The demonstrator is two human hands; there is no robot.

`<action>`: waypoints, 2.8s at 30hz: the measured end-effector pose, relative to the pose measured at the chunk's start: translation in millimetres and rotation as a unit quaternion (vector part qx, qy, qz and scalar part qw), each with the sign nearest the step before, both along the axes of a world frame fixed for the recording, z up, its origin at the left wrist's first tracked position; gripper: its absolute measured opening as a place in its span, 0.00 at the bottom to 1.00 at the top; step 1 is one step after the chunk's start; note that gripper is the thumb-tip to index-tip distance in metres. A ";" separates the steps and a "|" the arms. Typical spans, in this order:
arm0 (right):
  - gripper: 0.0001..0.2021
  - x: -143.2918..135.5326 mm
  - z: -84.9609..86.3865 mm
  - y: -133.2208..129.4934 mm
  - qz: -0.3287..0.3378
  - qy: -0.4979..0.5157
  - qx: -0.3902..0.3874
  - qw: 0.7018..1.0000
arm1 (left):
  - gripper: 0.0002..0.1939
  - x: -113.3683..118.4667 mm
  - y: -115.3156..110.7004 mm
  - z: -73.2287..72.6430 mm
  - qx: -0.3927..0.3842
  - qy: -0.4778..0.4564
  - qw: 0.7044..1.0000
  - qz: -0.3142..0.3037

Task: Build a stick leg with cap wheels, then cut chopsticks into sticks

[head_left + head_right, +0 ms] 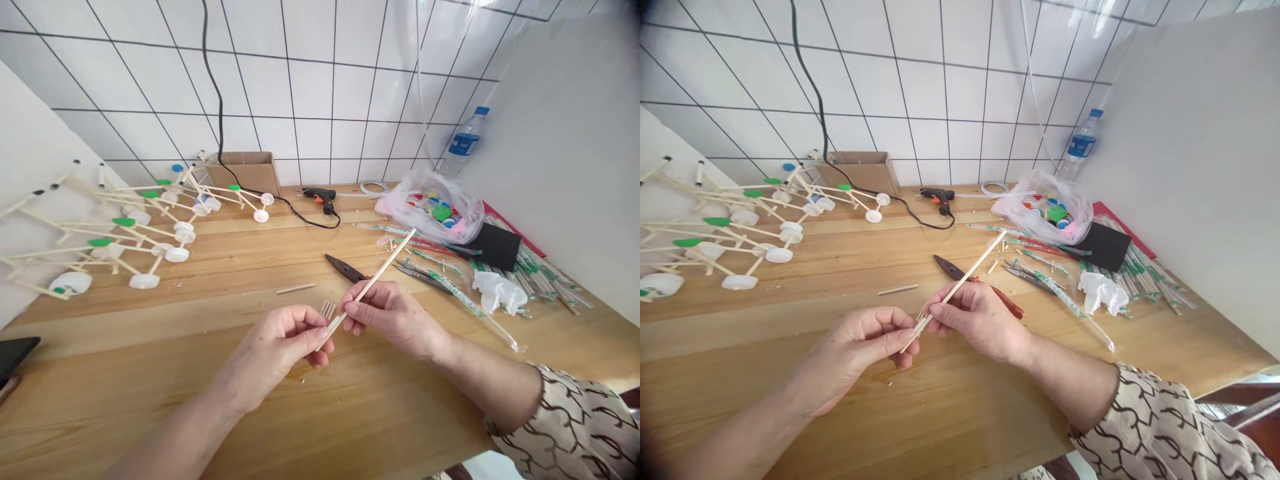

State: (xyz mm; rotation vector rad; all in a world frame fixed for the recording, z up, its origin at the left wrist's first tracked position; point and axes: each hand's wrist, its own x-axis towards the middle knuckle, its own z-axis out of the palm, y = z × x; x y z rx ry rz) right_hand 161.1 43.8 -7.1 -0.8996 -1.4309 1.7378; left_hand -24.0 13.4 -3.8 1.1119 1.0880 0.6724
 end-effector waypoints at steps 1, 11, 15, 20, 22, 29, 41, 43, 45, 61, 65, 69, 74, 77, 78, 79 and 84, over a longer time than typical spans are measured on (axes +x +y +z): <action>0.07 -0.1 0.1 0.1 -0.002 0.002 0.000 1.000 | 0.08 0.0 0.1 0.0 0.000 0.000 1.000 0.000; 0.08 -1.0 -0.5 -4.0 0.006 0.033 -0.008 0.999 | 0.09 0.5 -2.3 2.6 0.038 0.026 0.999 -0.001; 0.10 -4.2 -1.5 -8.7 0.056 0.037 -0.004 0.998 | 0.08 2.2 -3.9 2.7 0.041 0.025 0.999 0.003; 0.10 -8.8 -1.6 -11.2 0.037 0.031 0.007 0.999 | 0.08 4.5 -5.3 2.1 0.037 0.042 0.998 -0.001; 0.10 -9.4 -1.3 -10.9 0.024 0.017 0.003 1.000 | 0.08 5.8 -6.1 2.8 0.034 0.050 0.998 0.000; 0.08 -6.7 -3.0 -5.2 -0.001 0.019 -0.035 0.999 | 0.08 6.4 -7.2 5.7 0.055 0.065 0.996 0.014; 0.06 0.3 -0.4 0.7 -0.027 0.083 -0.162 0.983 | 0.08 3.7 -9.4 11.9 0.095 0.048 0.994 -0.016; 0.05 0.0 0.2 0.2 -0.028 0.086 -0.164 0.982 | 0.07 2.4 -9.8 9.3 0.110 0.059 0.992 -0.020; 0.05 0.0 0.6 -0.2 -0.029 0.087 -0.164 0.982 | 0.07 1.0 -9.8 6.3 0.128 0.064 0.989 -0.029; 0.05 -2.3 1.5 -2.2 -0.048 0.075 -0.140 0.986 | 0.04 5.4 -14.1 5.2 0.235 0.163 0.958 0.024; 0.05 -2.3 1.1 -1.8 -0.065 0.067 -0.116 0.989 | 0.05 4.8 -12.8 4.2 0.191 0.139 0.972 0.009; 0.06 -2.3 0.1 -1.7 -0.068 0.059 -0.087 0.992 | 0.07 0.4 -8.5 5.1 0.112 0.082 0.990 -0.035; 0.05 -2.8 1.3 -3.9 -0.048 0.036 -0.060 0.996 | 0.15 -1.9 -5.7 3.5 0.078 0.045 0.994 -0.063; 0.03 -3.5 2.1 -5.3 -0.037 0.018 -0.047 0.998 | 0.13 -0.9 -5.9 1.8 0.054 0.038 0.996 -0.064; 0.03 -3.7 2.3 -5.7 -0.033 0.014 -0.044 0.998 | 0.13 -0.4 -6.0 1.8 0.046 0.040 0.996 -0.064; 0.03 -3.9 2.4 -6.1 -0.030 0.011 -0.042 0.999 | 0.12 0.1 -6.0 1.9 0.039 0.043 0.996 -0.064; 0.03 -4.4 3.3 -6.9 -0.021 0.023 -0.039 0.999 | 0.11 0.4 -5.7 3.2 0.025 0.041 0.997 -0.060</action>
